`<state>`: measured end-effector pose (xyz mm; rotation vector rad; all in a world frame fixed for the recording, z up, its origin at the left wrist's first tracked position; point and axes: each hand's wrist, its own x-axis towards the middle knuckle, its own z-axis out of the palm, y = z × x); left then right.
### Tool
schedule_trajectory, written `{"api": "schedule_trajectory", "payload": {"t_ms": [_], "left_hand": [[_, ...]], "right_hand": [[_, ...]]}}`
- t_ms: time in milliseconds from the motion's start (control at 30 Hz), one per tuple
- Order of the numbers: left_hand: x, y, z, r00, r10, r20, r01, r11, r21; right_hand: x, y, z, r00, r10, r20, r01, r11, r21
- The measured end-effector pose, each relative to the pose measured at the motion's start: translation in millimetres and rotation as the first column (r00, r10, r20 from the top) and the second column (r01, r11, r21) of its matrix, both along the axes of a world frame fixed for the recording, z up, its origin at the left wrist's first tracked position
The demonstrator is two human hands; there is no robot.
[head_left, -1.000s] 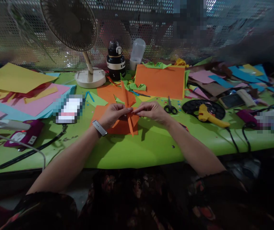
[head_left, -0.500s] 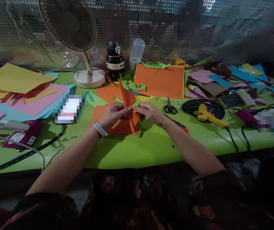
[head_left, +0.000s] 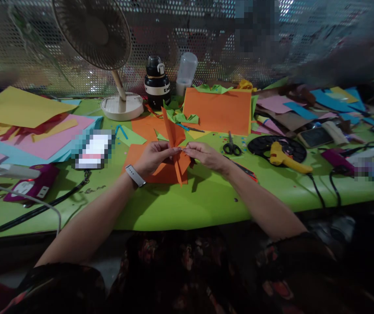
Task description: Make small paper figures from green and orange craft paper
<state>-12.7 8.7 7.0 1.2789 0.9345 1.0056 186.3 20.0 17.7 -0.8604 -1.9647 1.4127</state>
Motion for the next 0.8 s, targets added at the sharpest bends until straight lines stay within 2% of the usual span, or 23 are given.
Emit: {"api": "schedule_trajectory", "payload": {"t_ms": [267, 600, 800], "left_hand": [[-2.4, -0.3, 2.3, 0.996, -0.066, 0.059, 0.068, 0.997, -0.036], [-4.5, 2.4, 2.7, 0.997, -0.077, 0.005, 0.078, 0.996, -0.038], [-4.2, 0.1, 6.1, 0.983, -0.155, -0.099, 0.158, 0.987, 0.023]], "right_hand": [[0.0, 3.6, -3.8, 1.0, -0.027, -0.002, 0.027, 0.996, 0.086], [1.0, 4.1, -2.2, 0.999, -0.028, 0.036, 0.023, 0.992, 0.125], [1.7, 1.4, -2.0, 0.997, -0.058, 0.056, 0.058, 0.998, -0.003]]}}
